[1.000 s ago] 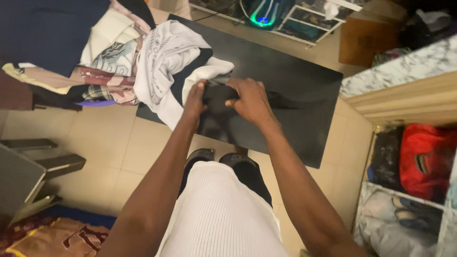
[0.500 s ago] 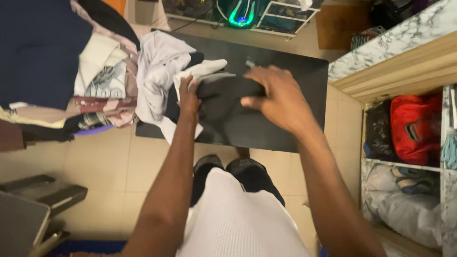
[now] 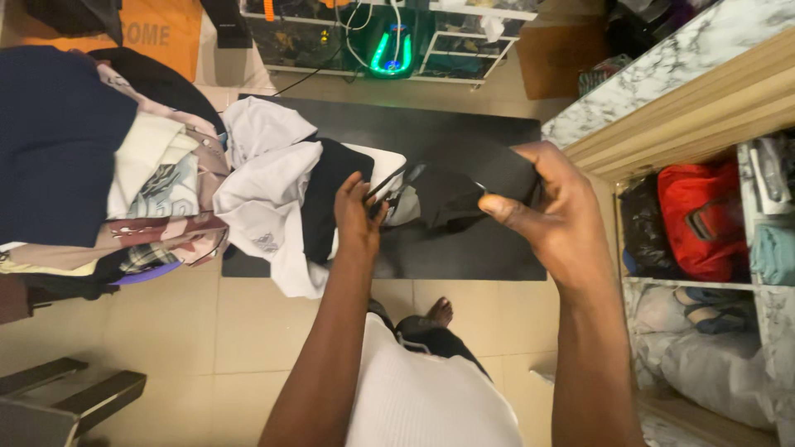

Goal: The person sorts and organizes items of clothing, including a patterned hat, a belt, and shirts, by folding them on a black surface and placing them onto shelves inside a wardrobe.

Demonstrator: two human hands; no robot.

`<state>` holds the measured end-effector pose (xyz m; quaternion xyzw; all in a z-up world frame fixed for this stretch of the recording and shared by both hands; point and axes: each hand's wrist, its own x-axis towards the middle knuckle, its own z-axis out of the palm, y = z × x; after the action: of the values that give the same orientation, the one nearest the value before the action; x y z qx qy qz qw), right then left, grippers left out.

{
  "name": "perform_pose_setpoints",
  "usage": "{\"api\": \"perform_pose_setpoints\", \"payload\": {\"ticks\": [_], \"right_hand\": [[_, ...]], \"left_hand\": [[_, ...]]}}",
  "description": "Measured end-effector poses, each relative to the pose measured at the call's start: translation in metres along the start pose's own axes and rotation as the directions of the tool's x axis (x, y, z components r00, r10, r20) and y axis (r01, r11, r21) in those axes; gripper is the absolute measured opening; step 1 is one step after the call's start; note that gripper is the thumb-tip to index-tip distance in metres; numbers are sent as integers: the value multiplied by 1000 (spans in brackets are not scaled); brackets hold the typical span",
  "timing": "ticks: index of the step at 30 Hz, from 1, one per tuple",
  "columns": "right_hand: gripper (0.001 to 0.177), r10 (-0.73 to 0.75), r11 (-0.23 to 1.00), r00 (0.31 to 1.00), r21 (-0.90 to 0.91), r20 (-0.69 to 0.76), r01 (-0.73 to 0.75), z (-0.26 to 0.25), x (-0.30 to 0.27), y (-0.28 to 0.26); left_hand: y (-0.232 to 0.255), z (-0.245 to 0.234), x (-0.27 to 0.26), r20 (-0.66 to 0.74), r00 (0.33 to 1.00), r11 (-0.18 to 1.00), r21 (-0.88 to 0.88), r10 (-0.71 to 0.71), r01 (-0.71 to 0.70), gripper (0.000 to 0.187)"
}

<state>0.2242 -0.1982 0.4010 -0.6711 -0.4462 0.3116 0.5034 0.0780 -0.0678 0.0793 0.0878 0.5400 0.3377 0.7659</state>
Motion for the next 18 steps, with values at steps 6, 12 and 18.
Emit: {"api": "perform_pose_setpoints", "payload": {"ticks": [6,12,18], "right_hand": [[43,-82,988,996,-133,-27,77,-63,-27,-5],[39,-4,1000,978,-6,-209,3,-122,-59,14],[44,-17,999,942,27,-335,27,-173,-90,37]], "left_hand": [[-17,56,-29,211,954,977,-45,212,-207,42],[-22,124,-100,143,989,980,200,-45,16,54],[-72,194,-187,493,644,753,33,-584,657,71]]}}
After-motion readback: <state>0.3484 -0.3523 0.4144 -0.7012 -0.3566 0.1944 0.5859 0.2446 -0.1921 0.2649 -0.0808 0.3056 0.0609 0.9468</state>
